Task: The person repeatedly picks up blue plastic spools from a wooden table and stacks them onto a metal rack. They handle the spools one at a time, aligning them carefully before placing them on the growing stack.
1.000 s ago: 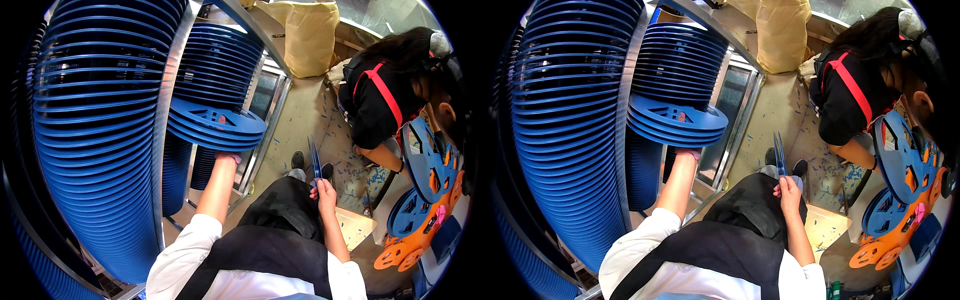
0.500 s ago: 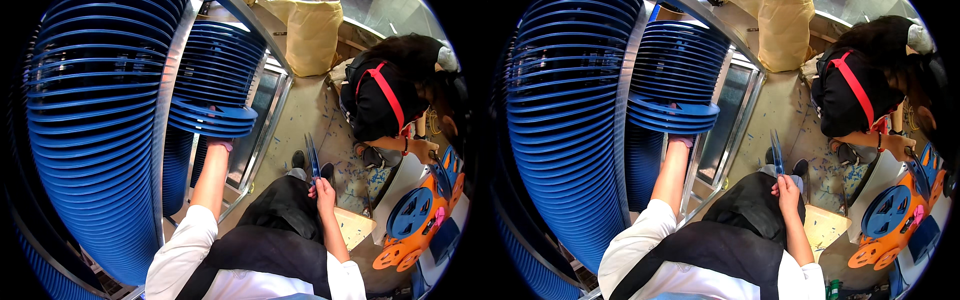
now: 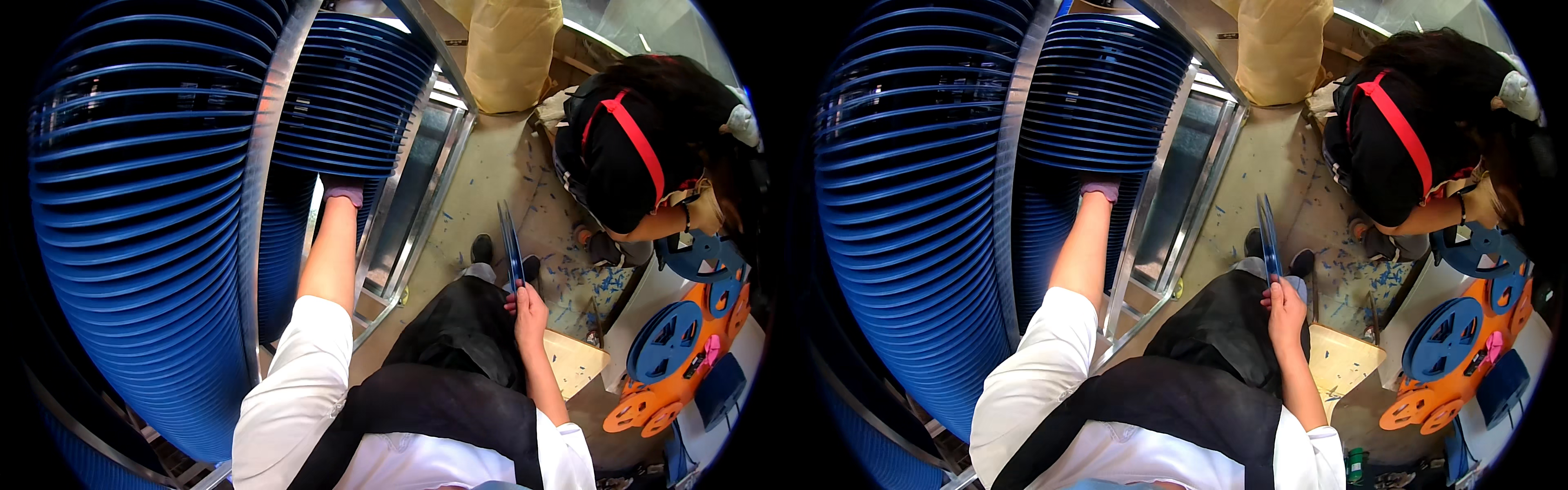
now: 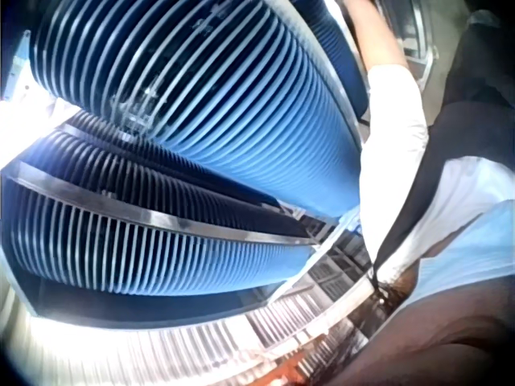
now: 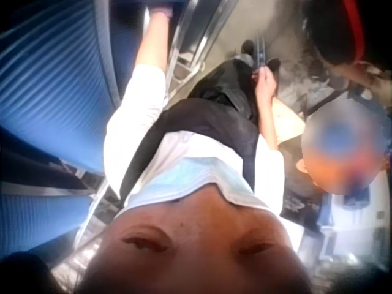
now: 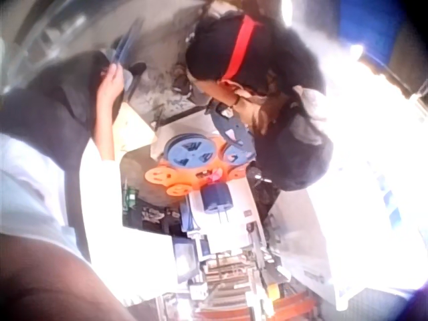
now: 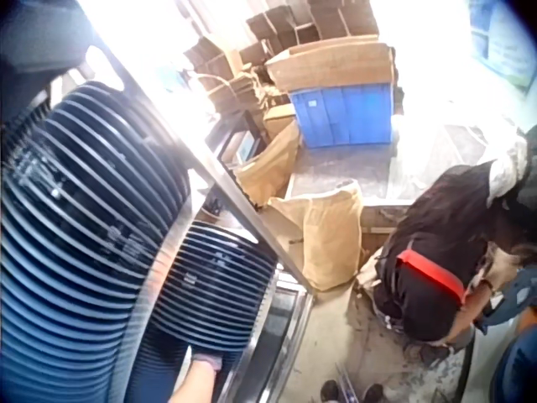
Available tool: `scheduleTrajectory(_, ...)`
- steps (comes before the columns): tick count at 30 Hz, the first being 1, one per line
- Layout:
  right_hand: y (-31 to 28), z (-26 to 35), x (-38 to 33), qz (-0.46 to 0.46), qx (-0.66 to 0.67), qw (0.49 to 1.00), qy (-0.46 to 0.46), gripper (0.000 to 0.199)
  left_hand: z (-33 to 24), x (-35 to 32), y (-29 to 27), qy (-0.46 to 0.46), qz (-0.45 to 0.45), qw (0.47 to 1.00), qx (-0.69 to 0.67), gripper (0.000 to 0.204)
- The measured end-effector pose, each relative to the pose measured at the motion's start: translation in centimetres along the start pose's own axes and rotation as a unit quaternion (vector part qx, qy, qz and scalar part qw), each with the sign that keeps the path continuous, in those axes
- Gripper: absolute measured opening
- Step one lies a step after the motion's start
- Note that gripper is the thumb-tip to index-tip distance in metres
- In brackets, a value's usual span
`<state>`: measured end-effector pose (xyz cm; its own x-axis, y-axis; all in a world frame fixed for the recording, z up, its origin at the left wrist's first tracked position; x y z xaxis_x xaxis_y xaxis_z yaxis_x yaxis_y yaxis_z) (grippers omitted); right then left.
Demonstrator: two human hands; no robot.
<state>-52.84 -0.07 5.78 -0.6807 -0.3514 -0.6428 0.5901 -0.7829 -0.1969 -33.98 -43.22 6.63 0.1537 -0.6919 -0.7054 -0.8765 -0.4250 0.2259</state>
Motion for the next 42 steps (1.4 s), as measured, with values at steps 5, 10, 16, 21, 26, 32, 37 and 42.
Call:
scheduleTrajectory(5, -1.5, 2.1, -0.3, 0.018, 0.133, 0.991, -0.017, 0.045, 0.8, -1.2, -5.5, 0.025, -0.11, 0.992, 0.048, 0.068)
scheduleTrajectory(10, -2.6, 3.5, 0.0, 0.031, 0.295, 0.953, 0.07, 0.064, 4.8, -6.2, -15.7, 0.025, -0.127, 0.97, 0.205, 0.072)
scheduleTrajectory(16, -1.3, 1.8, -1.0, 0.146, 0.471, 0.853, 0.174, 0.059, 9.9, -15.7, -25.3, -0.035, -0.184, 0.945, 0.268, 0.049)
scheduleTrajectory(21, -1.2, 1.4, -1.2, 0.147, 0.48, 0.838, 0.215, 0.056, 10.9, -17.6, -28.4, -0.02, -0.179, 0.945, 0.274, 0.027)
scheduleTrajectory(26, -1.3, 1.8, -1.3, 0.134, 0.505, 0.819, 0.235, 0.04, 8.2, -22.5, -21.8, 0.071, -0.092, 0.952, 0.282, 0.038)
scheduleTrajectory(32, -2.0, 1.8, -1.5, 0.147, 0.503, 0.822, 0.225, 0.042, 4.7, -25.4, -17.5, 0.229, -0.029, 0.914, 0.333, 0.05)
scheduleTrajectory(37, -2.4, 2.3, -1.6, 0.14, 0.488, 0.838, 0.203, 0.055, 3.0, -27.6, -15.2, 0.382, -0.004, 0.806, 0.452, 0.049)
scheduleTrajectory(42, -3.1, 3.7, -2.3, 0.072, 0.409, 0.891, 0.184, 0.059, 6.7, -29.5, -9.9, 0.391, 0.101, 0.723, 0.56, 0.069)
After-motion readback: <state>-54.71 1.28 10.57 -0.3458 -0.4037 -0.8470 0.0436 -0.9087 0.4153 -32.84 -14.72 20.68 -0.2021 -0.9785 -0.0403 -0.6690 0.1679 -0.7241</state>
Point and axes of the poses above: each hand's wrist, its own x-axis towards the middle knuckle, its own y-axis out of the palm, z = x × y, the point moved 10 cm from there along x, towards the middle knuckle, and after that the axes turned 14 degrees about -z, right-handed, at the moved point
